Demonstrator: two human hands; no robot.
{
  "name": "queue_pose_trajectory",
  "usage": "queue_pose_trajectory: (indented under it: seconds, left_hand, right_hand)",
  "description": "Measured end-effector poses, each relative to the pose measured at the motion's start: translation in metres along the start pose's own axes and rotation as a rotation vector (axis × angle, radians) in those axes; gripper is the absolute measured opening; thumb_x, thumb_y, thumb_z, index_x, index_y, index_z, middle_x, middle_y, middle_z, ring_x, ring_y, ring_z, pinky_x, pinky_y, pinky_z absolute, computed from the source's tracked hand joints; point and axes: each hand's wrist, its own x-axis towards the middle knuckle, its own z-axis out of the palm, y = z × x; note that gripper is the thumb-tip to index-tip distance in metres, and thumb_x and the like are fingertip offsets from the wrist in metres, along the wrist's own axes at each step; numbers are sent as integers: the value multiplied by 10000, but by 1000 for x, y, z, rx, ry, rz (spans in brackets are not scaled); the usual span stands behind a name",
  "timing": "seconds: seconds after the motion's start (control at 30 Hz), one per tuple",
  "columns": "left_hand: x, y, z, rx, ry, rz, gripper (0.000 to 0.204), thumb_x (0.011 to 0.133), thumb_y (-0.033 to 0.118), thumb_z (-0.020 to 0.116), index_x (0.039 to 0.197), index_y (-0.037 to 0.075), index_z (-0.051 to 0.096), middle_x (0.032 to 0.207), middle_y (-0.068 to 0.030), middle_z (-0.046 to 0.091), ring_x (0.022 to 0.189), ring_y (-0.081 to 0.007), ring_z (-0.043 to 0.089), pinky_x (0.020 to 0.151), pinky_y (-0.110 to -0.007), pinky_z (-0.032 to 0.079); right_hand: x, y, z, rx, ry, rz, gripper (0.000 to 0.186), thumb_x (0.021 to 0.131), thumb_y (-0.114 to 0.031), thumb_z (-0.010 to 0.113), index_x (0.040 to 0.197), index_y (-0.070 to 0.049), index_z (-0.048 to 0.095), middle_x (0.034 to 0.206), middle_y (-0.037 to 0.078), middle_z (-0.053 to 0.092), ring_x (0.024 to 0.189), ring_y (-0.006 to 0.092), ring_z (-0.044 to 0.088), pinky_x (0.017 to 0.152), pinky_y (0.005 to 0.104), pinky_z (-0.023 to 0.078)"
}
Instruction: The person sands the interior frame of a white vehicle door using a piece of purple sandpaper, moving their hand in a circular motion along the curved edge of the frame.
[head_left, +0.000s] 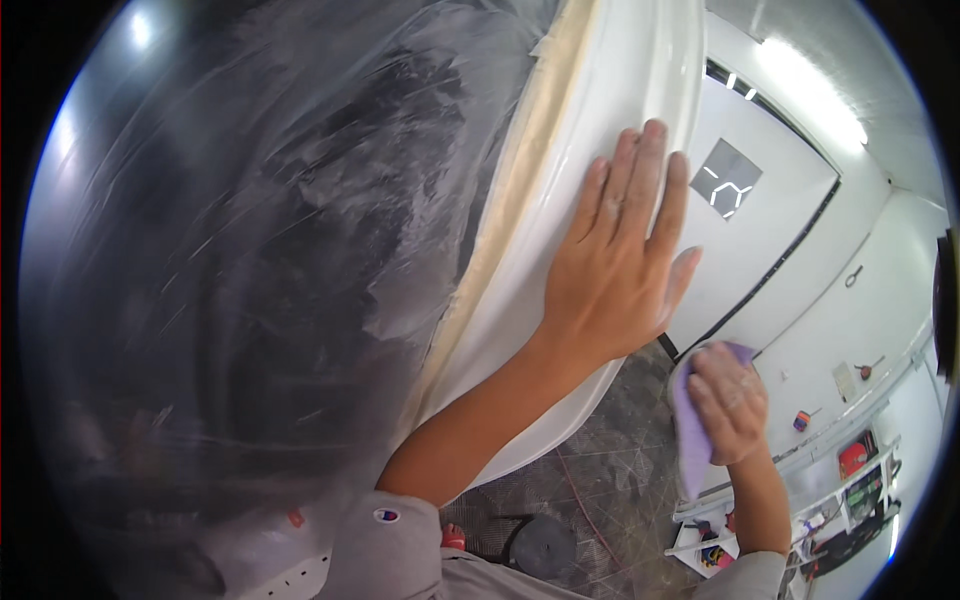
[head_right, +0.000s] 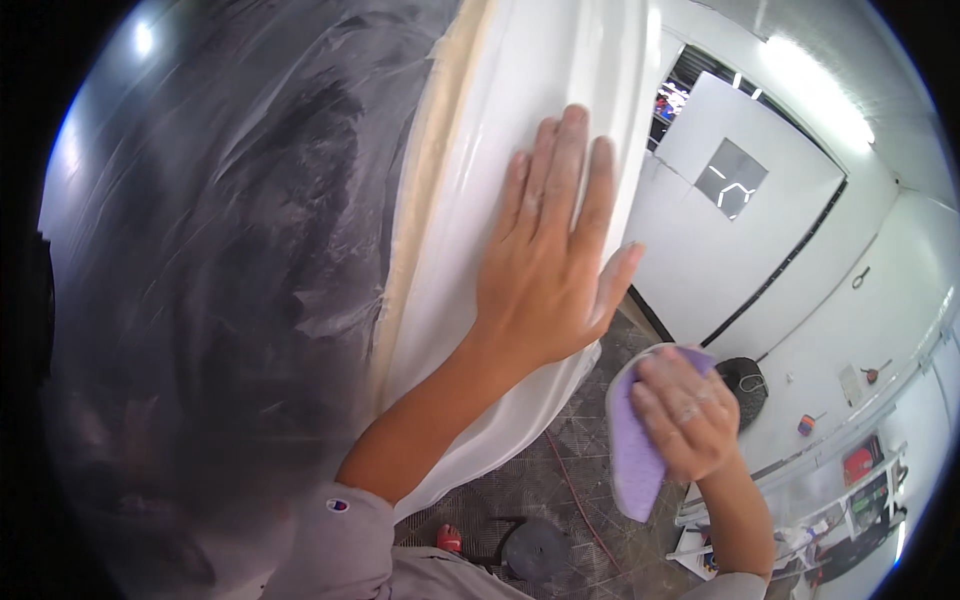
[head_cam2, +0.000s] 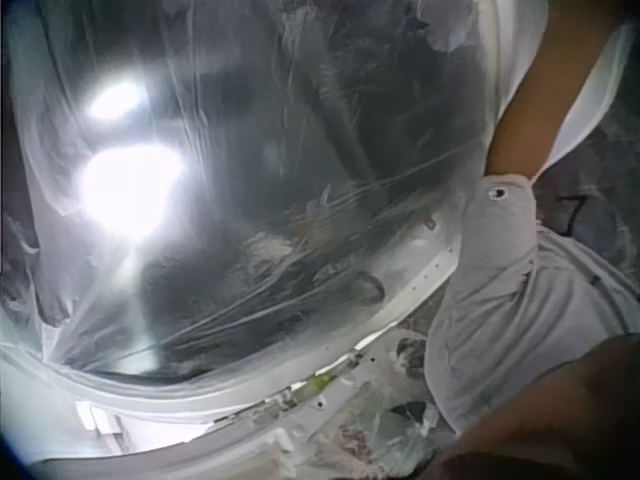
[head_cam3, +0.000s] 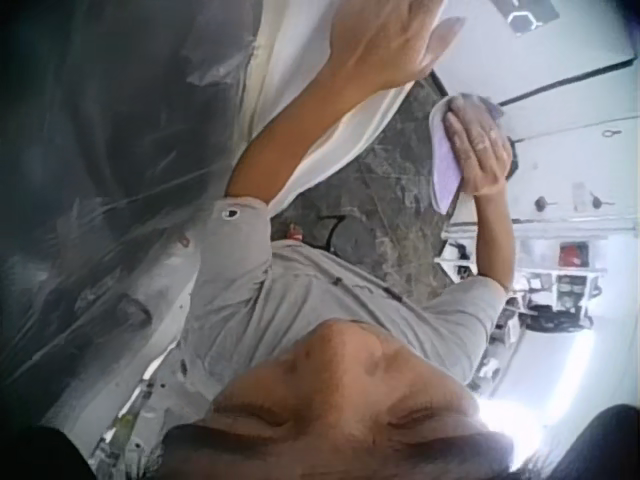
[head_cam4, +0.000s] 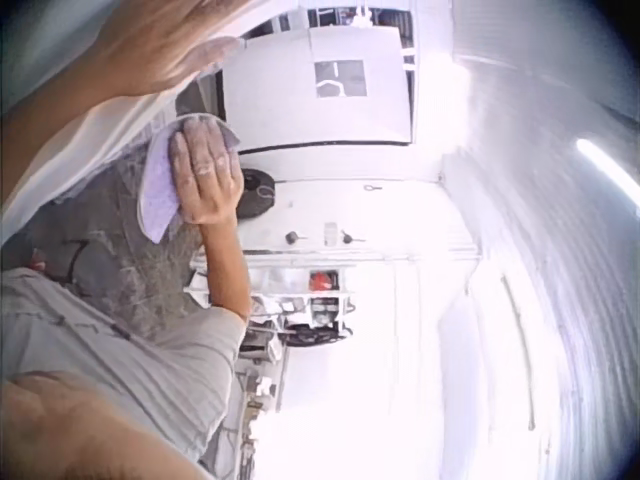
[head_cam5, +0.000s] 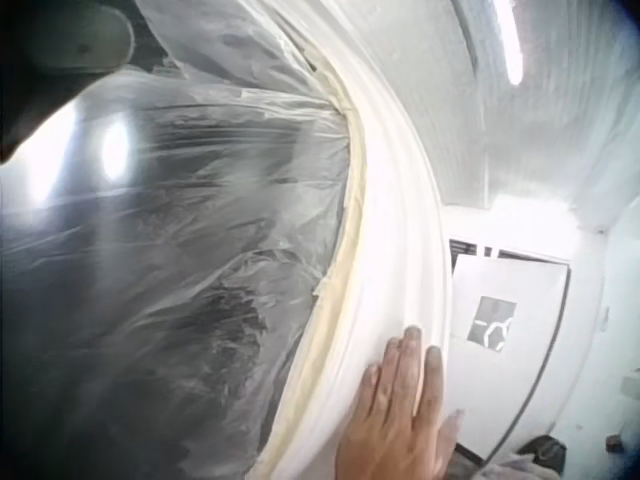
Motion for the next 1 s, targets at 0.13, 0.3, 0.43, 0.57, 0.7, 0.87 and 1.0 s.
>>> queue_pose_trajectory:
  seconds: [0.13, 0.3, 0.43, 0.57, 0.7, 0.87, 1.0]
  left_hand:
    - [-67, 6, 5, 11, -127, -97, 693, 901, 265, 615, 1416, -129, 372, 1509, -357, 307, 1392, -531, 324, 1136, -605, 269]
    - [-282, 30, -6, 42, -273, -287, 651, 908, 273, 617, 1340, -156, 383, 1417, -410, 360, 1343, -580, 342, 1099, -688, 243]
    - [-329, 30, -27, 42, -395, -423, 649, 922, 267, 610, 1346, -160, 366, 1415, -418, 351, 1339, -586, 339, 1110, -684, 231]
    - [-337, 21, -35, 10, -456, -436, 620, 925, 254, 624, 1357, -127, 395, 1406, -380, 391, 1337, -552, 365, 1117, -650, 265]
    - [-334, 22, -32, -66, -430, -452, 627, 923, 214, 617, 1359, -157, 362, 1410, -419, 348, 1331, -599, 329, 1121, -670, 240]
    - [-348, 10, -69, 69, -661, -406, 594, 914, 284, 638, 1296, -130, 450, 1355, -366, 448, 1296, -524, 424, 1105, -608, 323]
    - [-363, 19, -52, 53, -621, -325, 609, 912, 290, 638, 1299, -135, 439, 1351, -367, 446, 1280, -544, 423, 1095, -622, 328]
  right_hand:
    - [-8, 6, 8, 12, 279, 219, 389, 933, -182, 589, 1193, 107, 606, 1174, 302, 656, 1158, 458, 625, 1007, 528, 487]
    - [25, -23, 75, 148, 485, 583, 359, 910, 25, 537, 1254, 122, 569, 1261, 288, 621, 1223, 386, 599, 1063, 443, 459]
    - [107, -69, 128, -10, 539, 681, 377, 904, 66, 519, 1275, 88, 582, 1264, 255, 633, 1186, 320, 638, 967, 355, 521]
    - [168, -34, 112, 139, 591, 917, 349, 949, -50, 556, 1277, 66, 586, 1217, 268, 642, 1033, 349, 677, 822, 362, 547]
    - [192, -26, 94, 188, 552, 1091, 375, 977, -141, 557, 1282, 77, 564, 1225, 287, 619, 1058, 394, 637, 899, 405, 497]
    - [148, -135, 158, 157, 589, 1046, 712, 816, -52, 566, 1457, 134, 317, 1486, 353, 362, 1409, 487, 327, 1169, 540, 208]
    - [168, -76, 124, 289, 741, 991, 712, 805, -30, 585, 1456, 118, 337, 1481, 338, 381, 1410, 470, 337, 1174, 520, 217]
